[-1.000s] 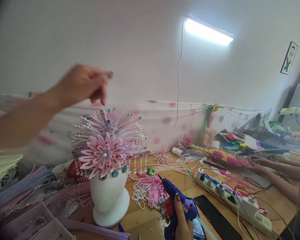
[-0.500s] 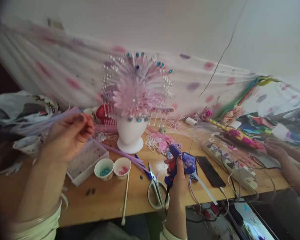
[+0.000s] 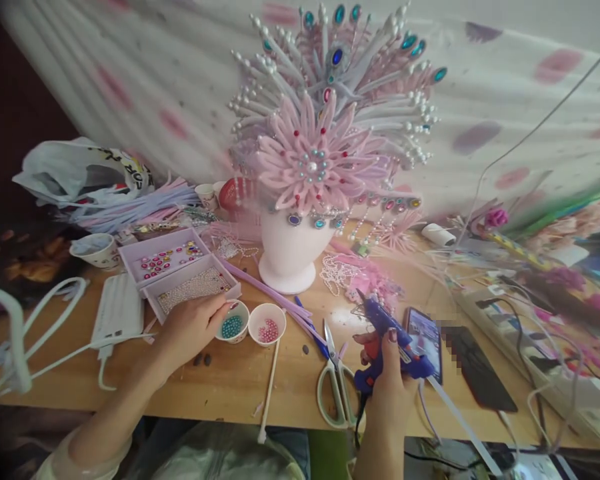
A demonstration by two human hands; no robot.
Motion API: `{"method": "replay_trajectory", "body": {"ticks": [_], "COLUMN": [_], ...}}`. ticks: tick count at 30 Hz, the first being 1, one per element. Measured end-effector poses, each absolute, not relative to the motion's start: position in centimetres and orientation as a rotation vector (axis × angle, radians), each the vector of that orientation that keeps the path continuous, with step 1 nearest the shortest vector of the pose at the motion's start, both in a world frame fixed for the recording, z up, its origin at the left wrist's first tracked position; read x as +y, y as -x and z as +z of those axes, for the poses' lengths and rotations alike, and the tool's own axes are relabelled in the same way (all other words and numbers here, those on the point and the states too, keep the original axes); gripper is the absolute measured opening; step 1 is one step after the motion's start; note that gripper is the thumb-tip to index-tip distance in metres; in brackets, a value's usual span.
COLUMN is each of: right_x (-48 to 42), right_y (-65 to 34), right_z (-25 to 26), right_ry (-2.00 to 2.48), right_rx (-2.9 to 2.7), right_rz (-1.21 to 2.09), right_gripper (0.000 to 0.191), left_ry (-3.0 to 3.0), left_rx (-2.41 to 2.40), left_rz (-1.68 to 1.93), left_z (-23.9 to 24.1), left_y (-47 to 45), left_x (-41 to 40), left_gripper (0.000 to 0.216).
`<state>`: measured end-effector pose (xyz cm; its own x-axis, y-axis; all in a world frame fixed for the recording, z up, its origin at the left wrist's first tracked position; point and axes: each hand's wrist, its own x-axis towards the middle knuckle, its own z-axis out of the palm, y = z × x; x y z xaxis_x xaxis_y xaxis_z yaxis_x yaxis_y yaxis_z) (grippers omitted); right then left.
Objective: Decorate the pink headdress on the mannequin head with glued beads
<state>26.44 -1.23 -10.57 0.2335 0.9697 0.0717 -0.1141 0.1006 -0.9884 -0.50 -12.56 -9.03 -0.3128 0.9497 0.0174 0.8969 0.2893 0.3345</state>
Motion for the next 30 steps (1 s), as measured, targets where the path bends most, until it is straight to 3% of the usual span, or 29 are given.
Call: {"method": "replay_trajectory", "body": {"ticks": [6,10,15,21,27,30], "right_x": [-0.6,-0.9,-0.9,0.8,-2.9,-7.9], "right_y": [-25.9,-26.3,-28.0,-28.4,-32.6,-33.2], "right_z": [-10.9,-11.2,-12.5,-13.8,-12.4,-10.2], "right_ry": [1.109,1.228,1.627,1.613,1.878,1.87], "right_rx": [-0.973,-1.011,-1.434,-1.745,-1.635,-1.514], "right_rz": [1.058,1.008,0.793,0.671,0.49,0.747], "right_gripper": [0.045,0.045,0.051,0.044,0.067,0.057], "left_ry": [-1.755,-1.72,-1.604,-1.42,-1.38,-1.307], "left_rx": [2.398,2.374,2.237,2.105,1.939,1.864], "left_rz": [0.374,0.562,0.798,0.873,0.973,1.095], "left_z": [-9.0,-9.1,-8.7,-8.6,-9.0,-9.1], "left_y": [0.6,0.8,1.1,1.5,2.2,2.2], "left_x": [-12.1,-12.2,-12.5,-12.7,-12.7,-13.0], "left_gripper": [0.038,0.04,0.035,0.031,0.03,0.029]}}
